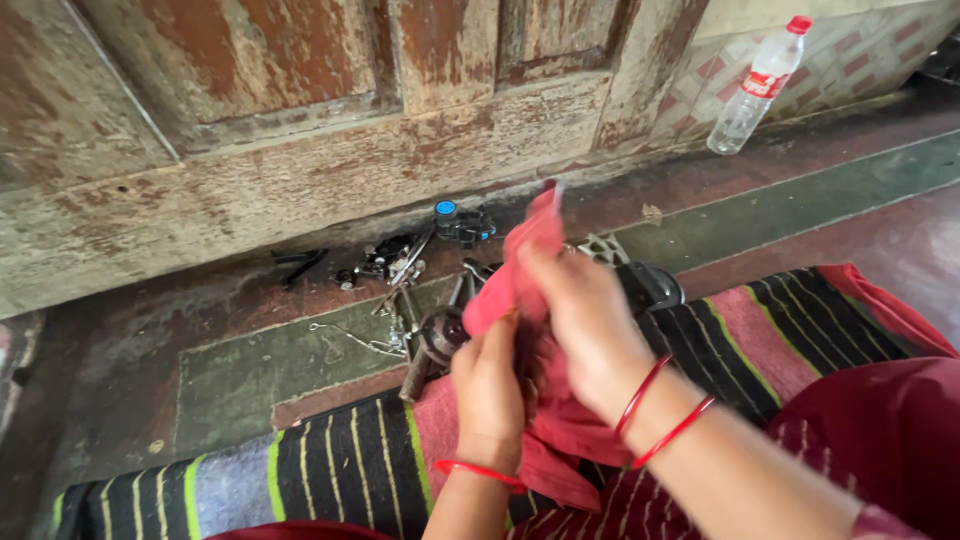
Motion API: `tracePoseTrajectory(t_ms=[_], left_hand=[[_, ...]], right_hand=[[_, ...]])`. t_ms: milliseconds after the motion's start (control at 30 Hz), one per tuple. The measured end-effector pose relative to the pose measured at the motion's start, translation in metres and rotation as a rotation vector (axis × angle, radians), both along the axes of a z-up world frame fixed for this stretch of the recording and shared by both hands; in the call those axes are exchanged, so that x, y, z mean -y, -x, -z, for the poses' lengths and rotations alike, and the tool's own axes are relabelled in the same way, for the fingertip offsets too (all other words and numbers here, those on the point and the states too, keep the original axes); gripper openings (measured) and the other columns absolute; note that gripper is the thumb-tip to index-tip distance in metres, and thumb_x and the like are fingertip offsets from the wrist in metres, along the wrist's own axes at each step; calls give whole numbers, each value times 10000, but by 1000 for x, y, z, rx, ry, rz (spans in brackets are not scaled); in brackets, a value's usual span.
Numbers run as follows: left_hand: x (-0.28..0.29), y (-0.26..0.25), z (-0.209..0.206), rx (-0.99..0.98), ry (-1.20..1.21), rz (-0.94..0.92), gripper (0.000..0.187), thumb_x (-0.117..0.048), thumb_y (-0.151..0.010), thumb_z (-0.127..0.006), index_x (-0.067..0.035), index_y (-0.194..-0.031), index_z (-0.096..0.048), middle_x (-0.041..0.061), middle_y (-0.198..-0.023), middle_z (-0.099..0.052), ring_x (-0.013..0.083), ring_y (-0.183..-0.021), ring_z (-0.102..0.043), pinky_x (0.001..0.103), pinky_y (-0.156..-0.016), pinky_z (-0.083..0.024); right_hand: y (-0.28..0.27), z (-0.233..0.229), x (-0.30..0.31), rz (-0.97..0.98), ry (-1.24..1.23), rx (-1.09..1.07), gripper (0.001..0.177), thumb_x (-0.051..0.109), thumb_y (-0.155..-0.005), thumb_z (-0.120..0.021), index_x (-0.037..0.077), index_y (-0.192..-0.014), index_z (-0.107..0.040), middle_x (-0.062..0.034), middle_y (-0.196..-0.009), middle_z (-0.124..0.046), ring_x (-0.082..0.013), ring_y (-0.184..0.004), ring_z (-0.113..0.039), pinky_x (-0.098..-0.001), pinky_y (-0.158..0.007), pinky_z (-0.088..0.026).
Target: The person sits on a mat and wipes various metal tools with a red cloth. They handle a socket, a hammer, a screwdriver, and a long metal rod, cleaning each one individually before placing it back on the floor.
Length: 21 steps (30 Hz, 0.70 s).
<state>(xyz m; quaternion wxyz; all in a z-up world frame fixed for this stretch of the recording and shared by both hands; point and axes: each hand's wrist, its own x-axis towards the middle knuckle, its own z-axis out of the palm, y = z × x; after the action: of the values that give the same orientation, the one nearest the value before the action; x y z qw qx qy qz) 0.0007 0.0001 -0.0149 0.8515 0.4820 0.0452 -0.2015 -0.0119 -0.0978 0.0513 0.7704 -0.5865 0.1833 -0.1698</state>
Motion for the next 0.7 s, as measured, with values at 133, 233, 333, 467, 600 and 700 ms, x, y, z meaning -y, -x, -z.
tracePoseTrajectory(t_ms=[133, 233, 333, 467, 600, 700], left_hand=[[-1, -3, 23, 245, -151, -504, 299, -259, -939, -574, -38, -777, -693, 21, -745, -683, 79, -656, -589, 248, -588, -474], [-4, 1, 23, 119, -98, -684, 401, -330, -997, -529, -5, -767, -577, 53, -737, -599, 158, -669, -534, 317, -613, -437], [-15, -9, 13, -60, 18, -772, 526, -439, -1085, -528, 31, -853, -493, 78, -777, -474, 211, -694, -424, 383, -608, -356], [-23, 0, -5, 15, 72, -801, 533, -517, -1029, -517, 14, -1002, -547, 55, -923, -541, 150, -816, -513, 307, -736, -466], [-22, 9, -20, -77, 210, -579, 623, -584, -944, -481, 1, -1080, -646, 79, -962, -665, 149, -812, -622, 296, -737, -529], [-21, 7, -17, -136, 256, -385, 584, -540, -969, -506, 9, -1091, -665, 89, -941, -679, 176, -769, -632, 320, -681, -496]], right_hand=[[11, 14, -30, -90, 37, -9, 173, 193, -906, -710, 23, -885, -684, -12, -771, -655, -99, -665, -598, -286, -591, -476], [16, 18, -43, -153, 163, 35, 142, 138, -882, -709, 4, -904, -667, -11, -823, -699, -81, -736, -647, -267, -649, -528], [24, 24, -50, -153, 306, 0, 153, 115, -866, -711, 12, -969, -662, -10, -843, -677, -71, -746, -597, -268, -641, -506], [39, 33, -58, -189, 235, -90, 214, 107, -865, -709, -31, -1020, -661, -57, -892, -702, -109, -801, -637, -288, -702, -527], [50, 36, -52, -318, 210, -110, 247, 118, -872, -654, -21, -1076, -663, -35, -968, -734, -93, -875, -675, -264, -762, -542], [50, 34, -40, -397, 349, -27, 254, 71, -872, -632, -29, -1104, -657, -41, -999, -717, -87, -911, -646, -265, -795, -537]])
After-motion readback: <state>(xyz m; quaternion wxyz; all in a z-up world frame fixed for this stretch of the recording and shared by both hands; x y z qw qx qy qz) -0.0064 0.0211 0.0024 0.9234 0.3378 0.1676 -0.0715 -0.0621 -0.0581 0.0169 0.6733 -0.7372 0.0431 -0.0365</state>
